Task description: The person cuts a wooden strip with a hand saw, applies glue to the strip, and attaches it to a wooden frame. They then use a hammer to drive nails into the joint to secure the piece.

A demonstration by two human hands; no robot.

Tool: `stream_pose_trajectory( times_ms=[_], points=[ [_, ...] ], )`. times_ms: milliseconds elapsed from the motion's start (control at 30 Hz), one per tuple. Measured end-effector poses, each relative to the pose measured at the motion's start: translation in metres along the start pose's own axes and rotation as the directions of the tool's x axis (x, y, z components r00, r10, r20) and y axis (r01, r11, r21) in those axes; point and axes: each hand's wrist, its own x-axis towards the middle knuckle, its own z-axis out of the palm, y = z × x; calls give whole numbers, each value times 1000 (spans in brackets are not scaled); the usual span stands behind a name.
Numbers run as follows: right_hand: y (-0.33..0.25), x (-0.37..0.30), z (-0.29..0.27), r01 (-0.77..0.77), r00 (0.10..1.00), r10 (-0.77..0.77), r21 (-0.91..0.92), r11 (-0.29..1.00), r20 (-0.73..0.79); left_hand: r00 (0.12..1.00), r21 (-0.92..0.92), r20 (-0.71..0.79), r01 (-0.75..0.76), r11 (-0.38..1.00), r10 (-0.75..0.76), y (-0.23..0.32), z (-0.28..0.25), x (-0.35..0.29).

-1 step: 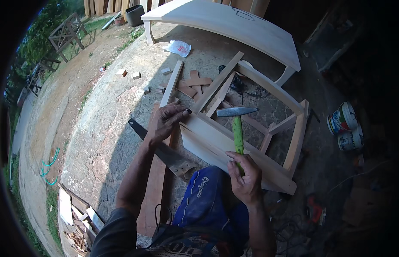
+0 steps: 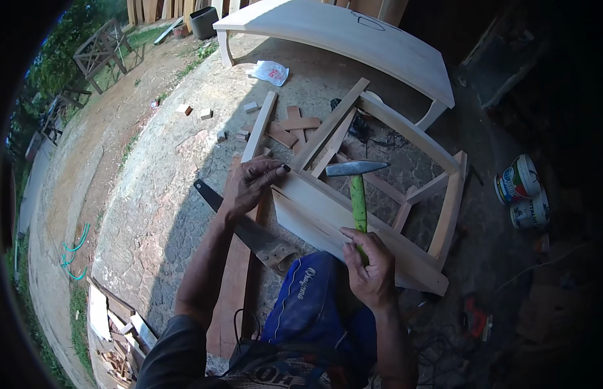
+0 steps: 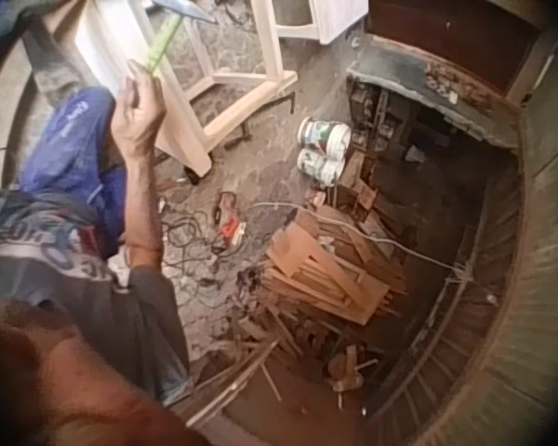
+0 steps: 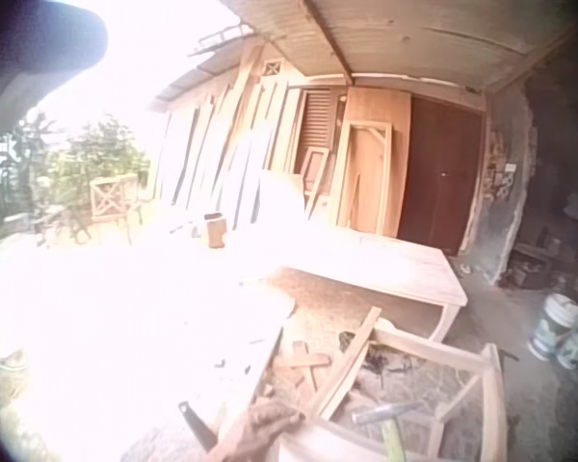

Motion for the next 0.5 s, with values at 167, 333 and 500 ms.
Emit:
stream_pose_trajectory(
  times_ms=[167, 333, 500],
  points=[
    [-10, 16, 0, 42, 995, -33, -95, 995, 95, 1000, -20, 12, -8, 1000, 8, 0, -1, -1],
    [-11, 33, 8, 258, 964, -239, -183, 949, 118, 997, 45, 12, -72, 996, 71, -6, -2, 0],
    [-18, 52, 7, 272, 948, -194, -328, 905, 251, 993, 127, 24, -114, 985, 112, -6, -1, -1]
  ],
)
